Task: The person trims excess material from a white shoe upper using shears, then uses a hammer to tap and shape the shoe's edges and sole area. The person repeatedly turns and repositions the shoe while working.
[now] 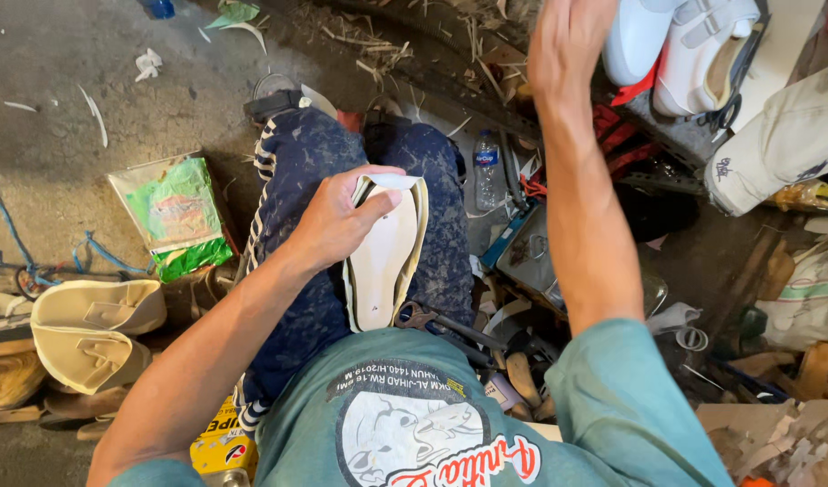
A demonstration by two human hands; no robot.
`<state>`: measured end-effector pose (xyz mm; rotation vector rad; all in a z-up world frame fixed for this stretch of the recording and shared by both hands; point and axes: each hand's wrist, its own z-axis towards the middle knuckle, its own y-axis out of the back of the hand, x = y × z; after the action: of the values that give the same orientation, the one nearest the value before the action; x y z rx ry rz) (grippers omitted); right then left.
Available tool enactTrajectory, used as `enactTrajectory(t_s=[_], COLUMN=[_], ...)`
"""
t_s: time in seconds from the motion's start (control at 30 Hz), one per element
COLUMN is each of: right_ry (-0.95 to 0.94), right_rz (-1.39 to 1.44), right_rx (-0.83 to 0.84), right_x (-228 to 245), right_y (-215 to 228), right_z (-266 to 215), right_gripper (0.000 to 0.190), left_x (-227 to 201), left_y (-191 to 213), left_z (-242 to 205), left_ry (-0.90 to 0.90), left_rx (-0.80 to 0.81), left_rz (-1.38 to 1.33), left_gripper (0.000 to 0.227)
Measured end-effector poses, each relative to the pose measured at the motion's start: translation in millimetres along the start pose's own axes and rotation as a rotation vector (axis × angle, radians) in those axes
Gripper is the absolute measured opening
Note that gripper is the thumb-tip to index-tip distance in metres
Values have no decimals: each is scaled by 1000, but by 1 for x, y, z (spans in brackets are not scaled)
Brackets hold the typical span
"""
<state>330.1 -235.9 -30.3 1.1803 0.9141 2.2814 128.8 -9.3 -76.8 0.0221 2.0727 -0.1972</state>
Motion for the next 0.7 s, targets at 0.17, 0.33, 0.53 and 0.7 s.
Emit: enactTrajectory(t_s=[0.17,0.33,0.53,0.7], right_ry=[-275,-177,-470,-978], right_rz=[265,242,291,1071], right_rx=[156,-27,152,384], right_x=[117,127,137,141], right_y=[36,23,22,50], right_z=[-120,-186,-186,-221], right_gripper=[24,18,24,30], left_x=[-2,-4,-12,-18], left_y=[1,-6,0,0], left_z=[-6,-3,-4,-6], left_ry=[-5,-34,-49,20], left_rx=[95,104,99,131], left_rz=[7,28,94,61], left_gripper=[49,49,52,54])
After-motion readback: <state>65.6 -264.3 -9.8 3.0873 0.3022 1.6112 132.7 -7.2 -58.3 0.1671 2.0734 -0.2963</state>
